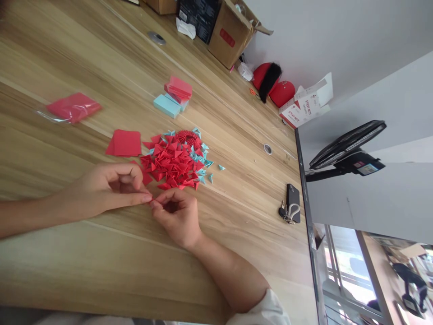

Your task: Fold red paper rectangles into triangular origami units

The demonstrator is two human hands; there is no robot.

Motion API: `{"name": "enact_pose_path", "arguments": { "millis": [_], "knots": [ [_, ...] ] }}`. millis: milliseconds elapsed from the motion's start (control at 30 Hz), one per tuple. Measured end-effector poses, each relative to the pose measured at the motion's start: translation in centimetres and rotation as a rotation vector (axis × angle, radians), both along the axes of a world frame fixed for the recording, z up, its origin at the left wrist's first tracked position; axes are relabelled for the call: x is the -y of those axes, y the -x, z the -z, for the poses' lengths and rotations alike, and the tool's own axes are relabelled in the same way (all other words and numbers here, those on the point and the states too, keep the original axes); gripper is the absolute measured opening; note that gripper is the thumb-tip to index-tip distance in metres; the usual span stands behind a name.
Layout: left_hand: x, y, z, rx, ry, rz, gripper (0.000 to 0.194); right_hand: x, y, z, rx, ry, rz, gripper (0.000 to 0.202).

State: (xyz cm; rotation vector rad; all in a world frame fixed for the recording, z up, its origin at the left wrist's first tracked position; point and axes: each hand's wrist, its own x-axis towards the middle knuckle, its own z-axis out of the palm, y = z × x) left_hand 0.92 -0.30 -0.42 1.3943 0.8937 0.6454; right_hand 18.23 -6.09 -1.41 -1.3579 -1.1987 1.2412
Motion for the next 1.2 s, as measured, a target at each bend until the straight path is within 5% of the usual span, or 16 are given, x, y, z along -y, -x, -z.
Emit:
{"name": "enact_pose_path", "arguments": {
  "millis": [367, 600, 1200],
  "knots": [
    [-0.31, 0.04, 0.24, 0.135, 0.035, -0.038, 0.034, -0.31, -0.57, -0.19, -0.124, 0.053, -0.04, 0.03],
    [-0.76, -0.16, 0.08, 0.12, 0.046, 0.047, 0.007, -0.4, -0.63, -0.51, -0.135, 0.025, -0.074, 0.034],
    [-0.73, 0.12, 0.26, 0.073, 0.106, 0.167, 0.008, -0.37, -0.66, -0.38, -0.13, 0.032, -0.06, 0.031]
  ]
}}
